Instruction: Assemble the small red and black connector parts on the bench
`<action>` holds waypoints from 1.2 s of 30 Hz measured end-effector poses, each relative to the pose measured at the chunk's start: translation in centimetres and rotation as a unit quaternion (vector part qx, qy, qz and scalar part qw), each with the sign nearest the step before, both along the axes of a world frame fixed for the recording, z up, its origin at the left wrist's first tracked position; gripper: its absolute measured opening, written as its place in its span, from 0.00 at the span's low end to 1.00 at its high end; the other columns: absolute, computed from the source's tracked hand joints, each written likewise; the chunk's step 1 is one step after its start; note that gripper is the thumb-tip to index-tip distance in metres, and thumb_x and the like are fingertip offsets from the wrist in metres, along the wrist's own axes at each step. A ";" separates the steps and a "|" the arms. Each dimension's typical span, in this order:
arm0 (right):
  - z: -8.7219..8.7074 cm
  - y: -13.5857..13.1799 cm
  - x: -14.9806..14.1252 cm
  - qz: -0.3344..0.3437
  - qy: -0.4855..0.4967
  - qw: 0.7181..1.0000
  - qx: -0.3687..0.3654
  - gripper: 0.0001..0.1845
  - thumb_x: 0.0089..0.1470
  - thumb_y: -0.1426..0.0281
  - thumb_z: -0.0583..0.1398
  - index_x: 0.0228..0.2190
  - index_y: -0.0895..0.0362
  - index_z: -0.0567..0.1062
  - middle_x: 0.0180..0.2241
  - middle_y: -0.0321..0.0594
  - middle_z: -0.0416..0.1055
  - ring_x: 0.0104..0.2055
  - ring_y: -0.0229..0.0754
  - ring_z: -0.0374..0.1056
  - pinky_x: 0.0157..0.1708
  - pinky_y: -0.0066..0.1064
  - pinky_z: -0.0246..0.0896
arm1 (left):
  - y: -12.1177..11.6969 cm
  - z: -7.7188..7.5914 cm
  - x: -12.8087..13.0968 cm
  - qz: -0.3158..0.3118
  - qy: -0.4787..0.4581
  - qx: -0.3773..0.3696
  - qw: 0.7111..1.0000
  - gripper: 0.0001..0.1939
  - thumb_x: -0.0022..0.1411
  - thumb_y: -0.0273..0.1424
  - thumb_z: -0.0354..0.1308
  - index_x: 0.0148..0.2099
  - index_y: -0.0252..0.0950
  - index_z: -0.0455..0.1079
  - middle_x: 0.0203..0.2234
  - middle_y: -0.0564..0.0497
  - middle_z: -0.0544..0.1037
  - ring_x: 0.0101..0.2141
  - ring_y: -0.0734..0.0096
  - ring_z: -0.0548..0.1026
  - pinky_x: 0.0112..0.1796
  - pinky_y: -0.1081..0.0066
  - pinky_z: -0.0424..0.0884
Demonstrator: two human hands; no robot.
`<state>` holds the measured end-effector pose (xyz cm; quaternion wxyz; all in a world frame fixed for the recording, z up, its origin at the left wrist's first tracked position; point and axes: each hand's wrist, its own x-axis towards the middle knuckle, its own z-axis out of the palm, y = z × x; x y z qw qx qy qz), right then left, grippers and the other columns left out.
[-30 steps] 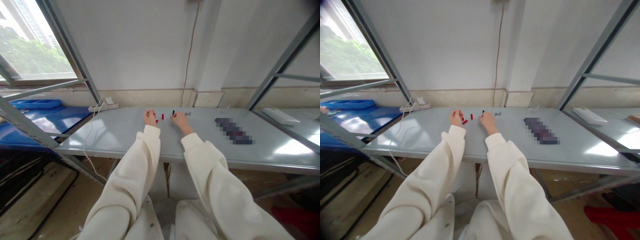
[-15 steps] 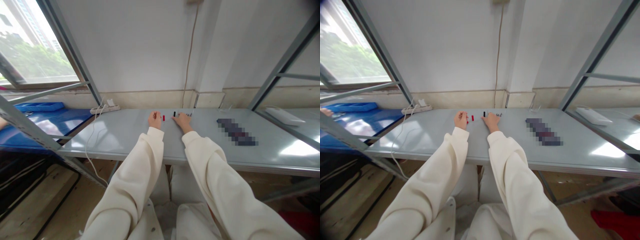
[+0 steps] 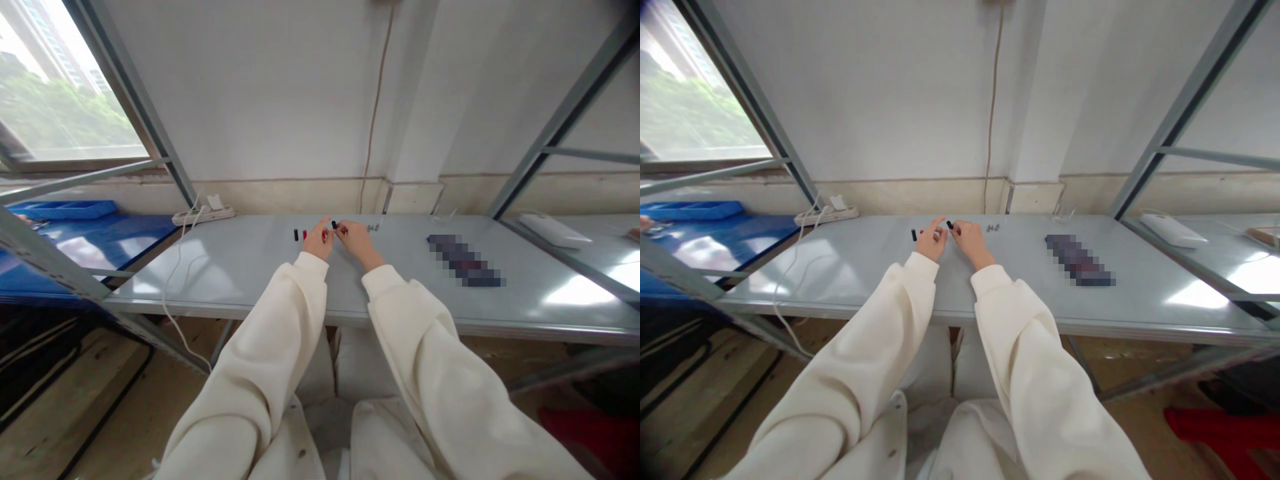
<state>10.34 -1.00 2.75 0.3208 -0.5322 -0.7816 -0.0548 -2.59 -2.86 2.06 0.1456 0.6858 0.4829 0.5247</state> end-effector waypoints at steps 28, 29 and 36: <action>0.1 -1.2 0.4 -0.046 0.019 0.997 -0.066 0.15 0.56 0.69 0.47 0.37 0.59 0.71 0.36 0.45 0.71 0.38 0.41 0.65 0.38 0.29 0.55 | 0.5 -0.1 -0.1 -0.024 -0.171 0.001 0.985 0.08 0.53 0.33 0.54 0.35 0.37 0.60 0.23 0.54 0.72 0.17 0.81 0.65 0.23 0.77 0.62; 0.1 -1.2 0.4 -0.049 0.024 0.996 -0.065 0.15 0.56 0.69 0.47 0.37 0.59 0.71 0.37 0.45 0.70 0.39 0.41 0.64 0.39 0.29 0.55 | 0.4 -0.1 -0.1 -0.027 -0.175 0.001 0.984 0.08 0.52 0.33 0.54 0.35 0.37 0.60 0.23 0.54 0.72 0.17 0.81 0.65 0.22 0.77 0.62; 0.2 -1.3 0.6 -0.055 0.036 0.996 -0.064 0.17 0.56 0.68 0.46 0.40 0.58 0.71 0.39 0.46 0.69 0.42 0.43 0.63 0.41 0.31 0.55 | -0.1 0.6 0.0 -0.065 -0.225 -0.033 0.972 0.10 0.50 0.34 0.56 0.32 0.36 0.59 0.20 0.54 0.71 0.16 0.82 0.66 0.19 0.79 0.62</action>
